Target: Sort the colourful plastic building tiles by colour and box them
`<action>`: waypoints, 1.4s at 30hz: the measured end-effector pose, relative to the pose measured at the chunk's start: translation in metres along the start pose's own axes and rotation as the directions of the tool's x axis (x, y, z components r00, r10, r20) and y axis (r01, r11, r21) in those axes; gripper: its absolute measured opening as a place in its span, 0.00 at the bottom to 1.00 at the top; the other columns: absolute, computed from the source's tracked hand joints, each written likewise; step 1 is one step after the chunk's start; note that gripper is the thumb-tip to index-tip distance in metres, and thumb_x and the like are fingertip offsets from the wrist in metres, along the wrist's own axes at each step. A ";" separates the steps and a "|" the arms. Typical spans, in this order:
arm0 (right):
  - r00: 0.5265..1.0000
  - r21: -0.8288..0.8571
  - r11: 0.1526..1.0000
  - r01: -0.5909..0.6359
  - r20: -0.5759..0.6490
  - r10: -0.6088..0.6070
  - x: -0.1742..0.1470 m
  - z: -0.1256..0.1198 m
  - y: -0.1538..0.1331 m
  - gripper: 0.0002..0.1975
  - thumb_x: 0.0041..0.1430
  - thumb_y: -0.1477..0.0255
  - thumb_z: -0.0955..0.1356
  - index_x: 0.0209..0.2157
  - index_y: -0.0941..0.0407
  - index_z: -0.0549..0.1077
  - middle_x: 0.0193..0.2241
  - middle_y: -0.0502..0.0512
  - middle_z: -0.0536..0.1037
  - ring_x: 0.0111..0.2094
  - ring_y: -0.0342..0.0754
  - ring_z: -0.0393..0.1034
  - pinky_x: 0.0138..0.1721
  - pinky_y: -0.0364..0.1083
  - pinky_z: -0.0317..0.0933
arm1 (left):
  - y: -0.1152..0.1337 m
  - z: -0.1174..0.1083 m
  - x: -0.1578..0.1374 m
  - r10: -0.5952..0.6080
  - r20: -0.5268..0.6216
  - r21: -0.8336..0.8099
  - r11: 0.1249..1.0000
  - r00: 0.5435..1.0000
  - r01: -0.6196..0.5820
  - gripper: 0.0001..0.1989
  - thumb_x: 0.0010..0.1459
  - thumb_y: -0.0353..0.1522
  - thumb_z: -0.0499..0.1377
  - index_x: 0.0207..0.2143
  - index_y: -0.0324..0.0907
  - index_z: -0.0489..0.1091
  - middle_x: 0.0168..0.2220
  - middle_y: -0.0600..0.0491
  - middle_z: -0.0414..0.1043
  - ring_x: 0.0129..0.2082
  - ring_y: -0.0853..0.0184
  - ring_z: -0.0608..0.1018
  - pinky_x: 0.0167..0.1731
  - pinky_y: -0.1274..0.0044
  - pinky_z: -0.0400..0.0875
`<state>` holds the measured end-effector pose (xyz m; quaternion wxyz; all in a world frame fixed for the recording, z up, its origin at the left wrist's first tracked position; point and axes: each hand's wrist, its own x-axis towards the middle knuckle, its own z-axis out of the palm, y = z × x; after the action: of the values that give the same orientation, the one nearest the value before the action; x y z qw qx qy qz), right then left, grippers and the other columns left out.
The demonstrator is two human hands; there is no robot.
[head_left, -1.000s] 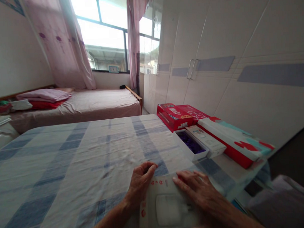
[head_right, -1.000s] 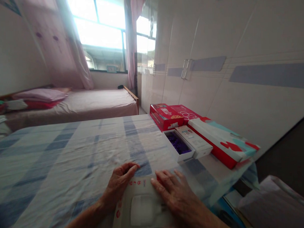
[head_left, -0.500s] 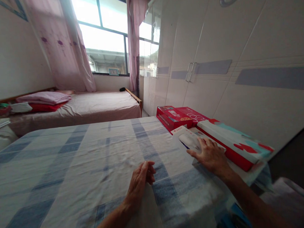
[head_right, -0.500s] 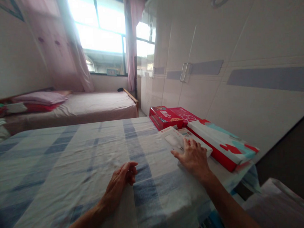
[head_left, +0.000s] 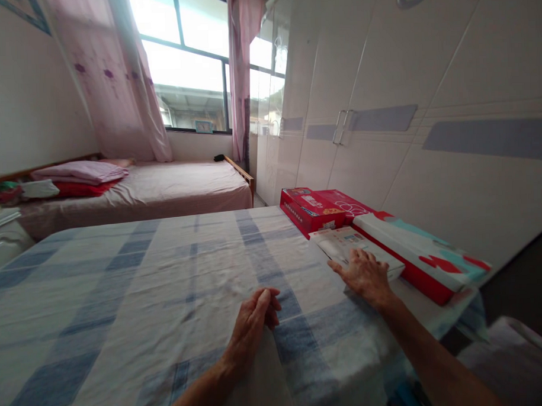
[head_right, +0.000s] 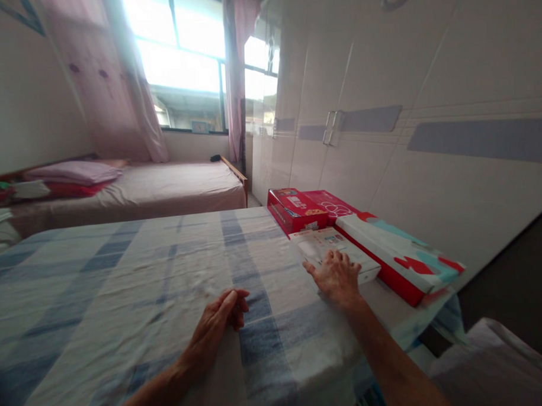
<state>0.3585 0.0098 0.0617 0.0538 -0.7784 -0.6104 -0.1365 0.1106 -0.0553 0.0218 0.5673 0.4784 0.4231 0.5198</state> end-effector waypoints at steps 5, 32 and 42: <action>1.000 0.000 1.000 0.016 -0.005 -0.016 0.001 0.001 0.001 0.30 0.56 0.49 0.58 0.44 0.62 0.68 0.45 0.68 0.70 0.48 0.60 0.63 0.44 0.60 0.56 | -0.003 -0.001 0.001 0.010 0.015 0.014 1.000 1.000 -0.010 0.22 0.54 0.48 0.53 0.35 0.36 0.70 0.26 0.54 0.68 0.20 0.73 0.69 0.22 0.79 0.63; 0.932 -0.011 0.942 0.337 0.146 -0.331 0.065 0.002 -0.056 0.20 0.57 0.72 0.60 0.51 0.57 0.64 0.51 0.65 0.66 0.52 0.57 0.59 0.49 0.58 0.53 | -0.004 -0.003 0.001 0.025 0.052 0.063 0.998 0.998 -0.028 0.21 0.56 0.47 0.52 0.35 0.37 0.71 0.25 0.53 0.69 0.21 0.72 0.69 0.23 0.79 0.64; 0.950 0.013 0.955 0.296 0.102 -0.295 0.066 0.016 -0.039 0.22 0.57 0.72 0.59 0.54 0.56 0.62 0.52 0.64 0.65 0.53 0.58 0.57 0.49 0.59 0.51 | -0.009 -0.004 0.002 0.023 0.086 0.051 0.998 0.996 -0.028 0.22 0.58 0.47 0.51 0.36 0.36 0.70 0.26 0.54 0.68 0.21 0.73 0.69 0.22 0.80 0.63</action>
<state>0.3379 0.0856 0.0617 0.0003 -0.6843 -0.7218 -0.1038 0.1082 -0.0525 0.0123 0.5654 0.5202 0.4060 0.4949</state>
